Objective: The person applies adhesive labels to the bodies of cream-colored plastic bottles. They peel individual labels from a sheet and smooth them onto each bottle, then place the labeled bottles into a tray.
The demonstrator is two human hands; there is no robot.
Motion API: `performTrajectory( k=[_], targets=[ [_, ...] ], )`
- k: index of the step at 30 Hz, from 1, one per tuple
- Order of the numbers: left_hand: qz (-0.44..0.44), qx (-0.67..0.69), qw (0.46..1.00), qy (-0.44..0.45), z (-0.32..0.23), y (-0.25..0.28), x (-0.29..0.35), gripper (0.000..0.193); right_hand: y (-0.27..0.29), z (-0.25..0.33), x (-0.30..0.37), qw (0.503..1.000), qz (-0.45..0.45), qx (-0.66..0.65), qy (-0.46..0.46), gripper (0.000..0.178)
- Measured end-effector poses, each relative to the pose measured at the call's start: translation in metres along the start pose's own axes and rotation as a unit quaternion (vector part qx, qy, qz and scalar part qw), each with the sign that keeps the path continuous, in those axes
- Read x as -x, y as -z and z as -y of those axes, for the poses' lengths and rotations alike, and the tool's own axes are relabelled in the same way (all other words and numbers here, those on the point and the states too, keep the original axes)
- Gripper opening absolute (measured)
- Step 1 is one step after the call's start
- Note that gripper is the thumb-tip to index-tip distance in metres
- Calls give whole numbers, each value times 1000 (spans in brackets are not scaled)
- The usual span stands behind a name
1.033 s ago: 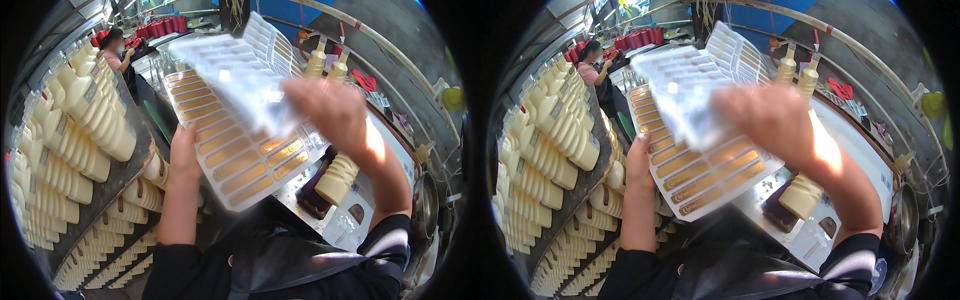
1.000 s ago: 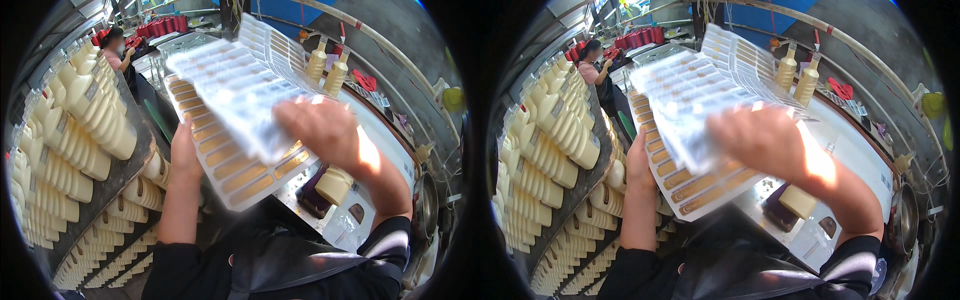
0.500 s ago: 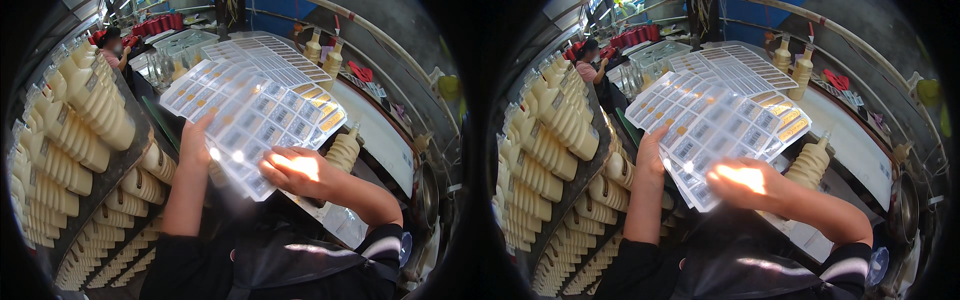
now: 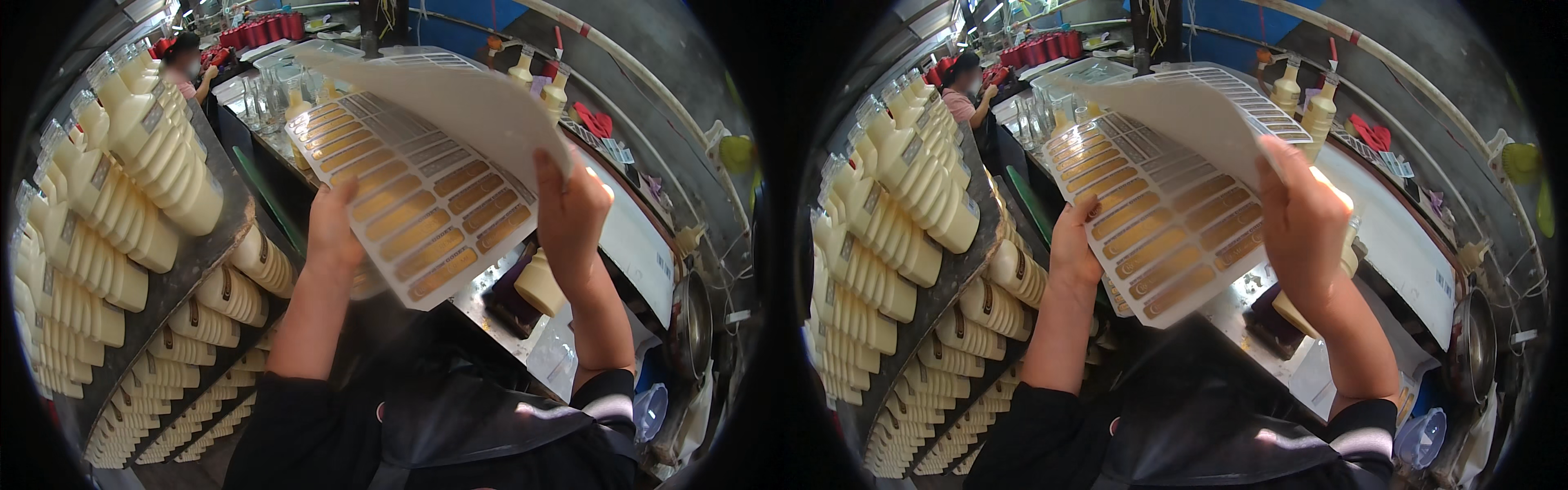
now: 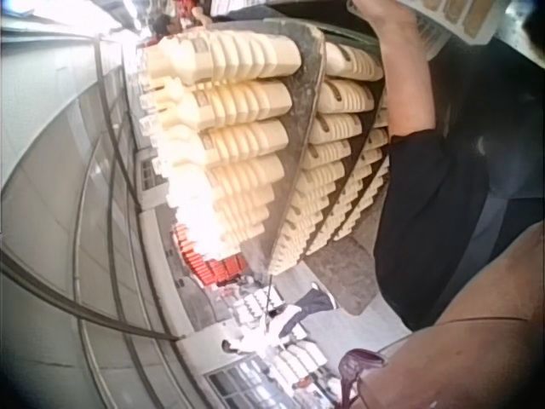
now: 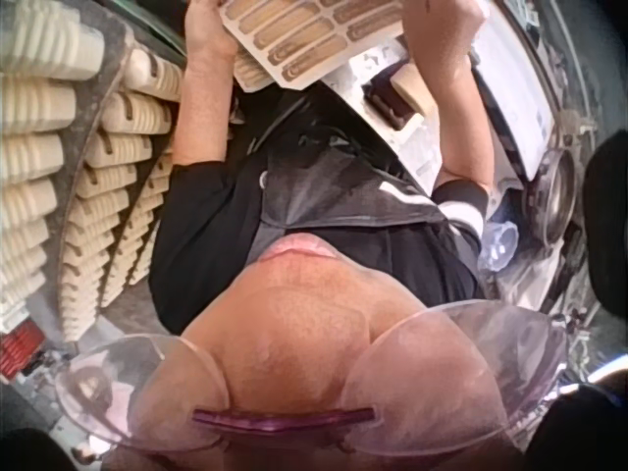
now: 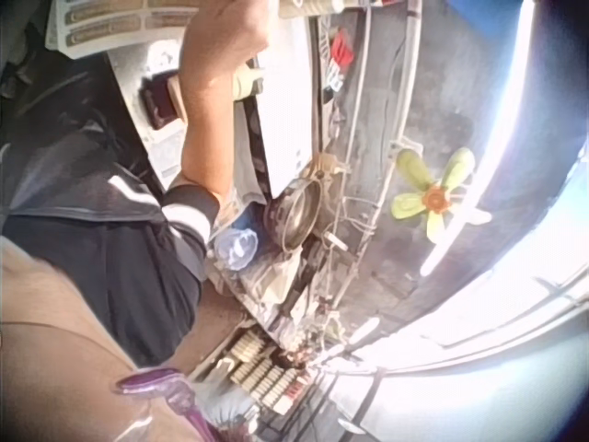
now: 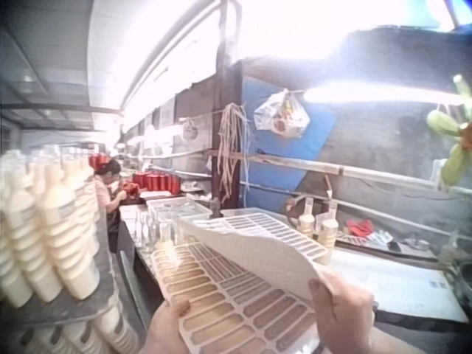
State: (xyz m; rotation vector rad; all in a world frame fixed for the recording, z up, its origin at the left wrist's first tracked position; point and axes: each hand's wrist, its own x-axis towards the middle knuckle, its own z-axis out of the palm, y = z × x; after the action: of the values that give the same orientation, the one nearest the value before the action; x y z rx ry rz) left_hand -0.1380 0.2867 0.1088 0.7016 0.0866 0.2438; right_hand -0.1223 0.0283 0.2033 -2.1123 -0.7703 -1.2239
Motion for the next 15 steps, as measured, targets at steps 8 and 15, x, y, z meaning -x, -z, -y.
performTrajectory(
  k=[8,15],
  targets=[
    [-36,-70,994,-78,-7,13,13,31,-2,-18,-24,996,-82,45,-4,16],
    [-50,-78,993,-76,-16,22,17,37,-7,-27,-38,990,-126,65,9,18]
  ],
)
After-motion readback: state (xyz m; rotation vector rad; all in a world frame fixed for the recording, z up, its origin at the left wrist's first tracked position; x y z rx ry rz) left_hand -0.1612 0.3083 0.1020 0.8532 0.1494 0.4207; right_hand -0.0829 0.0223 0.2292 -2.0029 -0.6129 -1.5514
